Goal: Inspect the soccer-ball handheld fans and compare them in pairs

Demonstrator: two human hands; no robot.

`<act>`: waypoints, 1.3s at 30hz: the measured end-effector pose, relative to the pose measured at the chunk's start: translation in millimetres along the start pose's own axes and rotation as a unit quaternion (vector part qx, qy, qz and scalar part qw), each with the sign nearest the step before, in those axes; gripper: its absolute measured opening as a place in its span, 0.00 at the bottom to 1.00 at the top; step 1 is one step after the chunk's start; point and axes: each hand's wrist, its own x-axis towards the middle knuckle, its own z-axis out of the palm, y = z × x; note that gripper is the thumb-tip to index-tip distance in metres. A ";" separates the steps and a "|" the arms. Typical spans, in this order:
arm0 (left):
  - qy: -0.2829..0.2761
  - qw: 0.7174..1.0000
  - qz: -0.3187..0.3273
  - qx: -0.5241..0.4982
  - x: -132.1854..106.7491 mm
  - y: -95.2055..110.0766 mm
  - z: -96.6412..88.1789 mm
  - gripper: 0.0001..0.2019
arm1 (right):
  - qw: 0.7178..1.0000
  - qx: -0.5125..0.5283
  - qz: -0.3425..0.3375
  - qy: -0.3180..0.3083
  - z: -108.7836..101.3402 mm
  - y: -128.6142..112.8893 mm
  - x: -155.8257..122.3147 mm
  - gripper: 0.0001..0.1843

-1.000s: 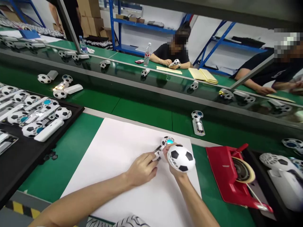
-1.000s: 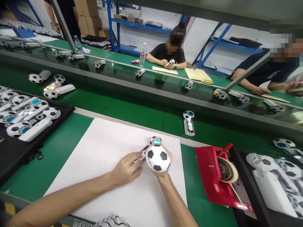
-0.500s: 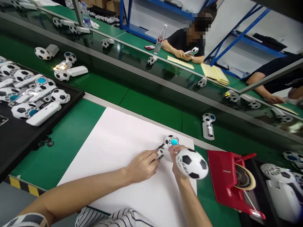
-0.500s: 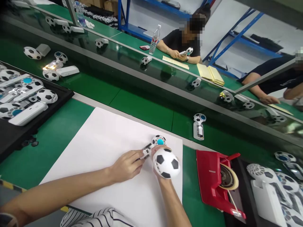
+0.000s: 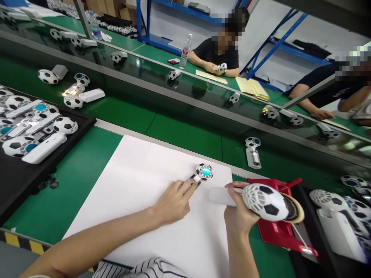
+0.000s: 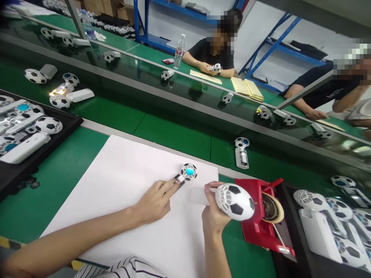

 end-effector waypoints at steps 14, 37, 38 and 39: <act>-0.031 0.997 0.000 0.069 8.6 2.4 -5.2 0.19 | 0.889 0.210 0.407 0.004 -63.9 23.8 -19.8 0.22; -0.092 0.733 -0.291 -0.608 100.1 -11.2 -81.5 0.20 | 0.920 0.257 0.228 -0.189 -27.4 -60.4 18.2 0.17; -0.075 0.724 -0.282 -0.625 105.7 -9.1 -91.3 0.19 | 0.918 0.261 0.224 -0.198 -22.5 -65.3 22.5 0.17; -0.060 0.716 -0.273 -0.639 111.1 -7.3 -100.7 0.19 | 0.916 0.267 0.219 -0.205 -17.2 -70.6 26.4 0.17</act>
